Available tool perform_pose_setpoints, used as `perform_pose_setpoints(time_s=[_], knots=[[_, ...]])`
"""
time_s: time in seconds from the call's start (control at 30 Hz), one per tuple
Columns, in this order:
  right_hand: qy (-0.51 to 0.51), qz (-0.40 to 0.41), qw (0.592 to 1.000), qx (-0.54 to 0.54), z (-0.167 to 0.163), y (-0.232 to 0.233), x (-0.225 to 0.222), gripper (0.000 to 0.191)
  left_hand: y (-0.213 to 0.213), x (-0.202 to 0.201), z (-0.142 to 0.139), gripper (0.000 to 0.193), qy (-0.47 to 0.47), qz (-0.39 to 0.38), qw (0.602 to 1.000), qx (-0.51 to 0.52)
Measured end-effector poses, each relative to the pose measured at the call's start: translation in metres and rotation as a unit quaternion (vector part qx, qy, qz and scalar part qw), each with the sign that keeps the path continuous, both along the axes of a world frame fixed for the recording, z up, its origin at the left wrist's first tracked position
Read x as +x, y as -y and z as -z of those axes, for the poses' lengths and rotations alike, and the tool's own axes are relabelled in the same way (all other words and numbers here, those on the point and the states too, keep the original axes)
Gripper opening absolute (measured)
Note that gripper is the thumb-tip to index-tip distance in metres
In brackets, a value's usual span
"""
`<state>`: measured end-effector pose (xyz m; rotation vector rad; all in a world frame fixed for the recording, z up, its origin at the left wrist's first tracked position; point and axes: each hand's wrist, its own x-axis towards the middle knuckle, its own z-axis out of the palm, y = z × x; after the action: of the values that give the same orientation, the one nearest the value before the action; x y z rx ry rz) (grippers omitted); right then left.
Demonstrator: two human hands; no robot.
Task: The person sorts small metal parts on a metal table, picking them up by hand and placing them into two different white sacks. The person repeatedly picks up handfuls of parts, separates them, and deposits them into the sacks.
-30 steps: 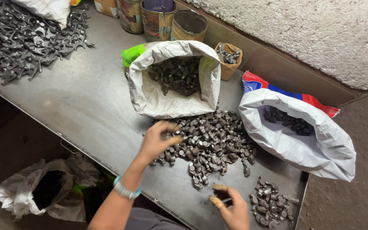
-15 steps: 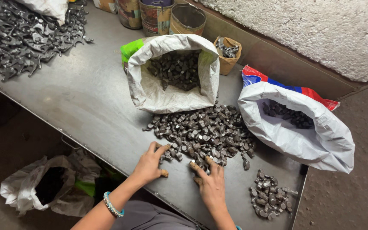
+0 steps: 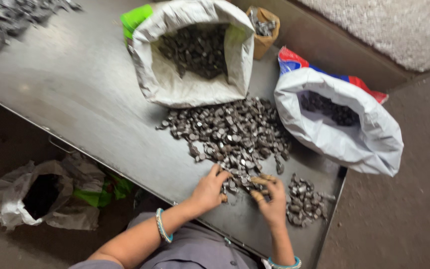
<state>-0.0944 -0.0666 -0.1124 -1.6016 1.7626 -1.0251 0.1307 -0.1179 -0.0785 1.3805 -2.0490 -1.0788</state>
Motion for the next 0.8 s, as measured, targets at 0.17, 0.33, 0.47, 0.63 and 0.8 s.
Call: perform_pose_setpoints(time_s=[0.17,0.33,0.47,0.63,0.8], knots=[[0.193,0.097,0.976,-0.016,0.007,-0.027,-0.021,0.036,0.013,0.012,0.009,0.067,-0.015,0.064,0.998,0.015],[-0.077,0.11,0.991,-0.026,-0.013,-0.026,0.006,0.039,0.022,0.015,0.012,0.054,0.025,0.08,0.996,-0.022],[-0.187,0.055,0.979,-0.057,-0.022,-0.012,0.033,0.038,0.022,0.018,0.015,0.049,0.006,0.064,0.997,-0.032],[-0.247,0.03,0.966,-0.064,-0.012,-0.001,0.043,0.031,0.028,0.02,0.015,0.047,-0.062,0.039,0.996,-0.059],[-0.231,0.04,0.972,-0.031,0.007,-0.007,0.027,0.024,0.023,0.011,0.009,0.047,-0.076,0.031,0.997,0.009]])
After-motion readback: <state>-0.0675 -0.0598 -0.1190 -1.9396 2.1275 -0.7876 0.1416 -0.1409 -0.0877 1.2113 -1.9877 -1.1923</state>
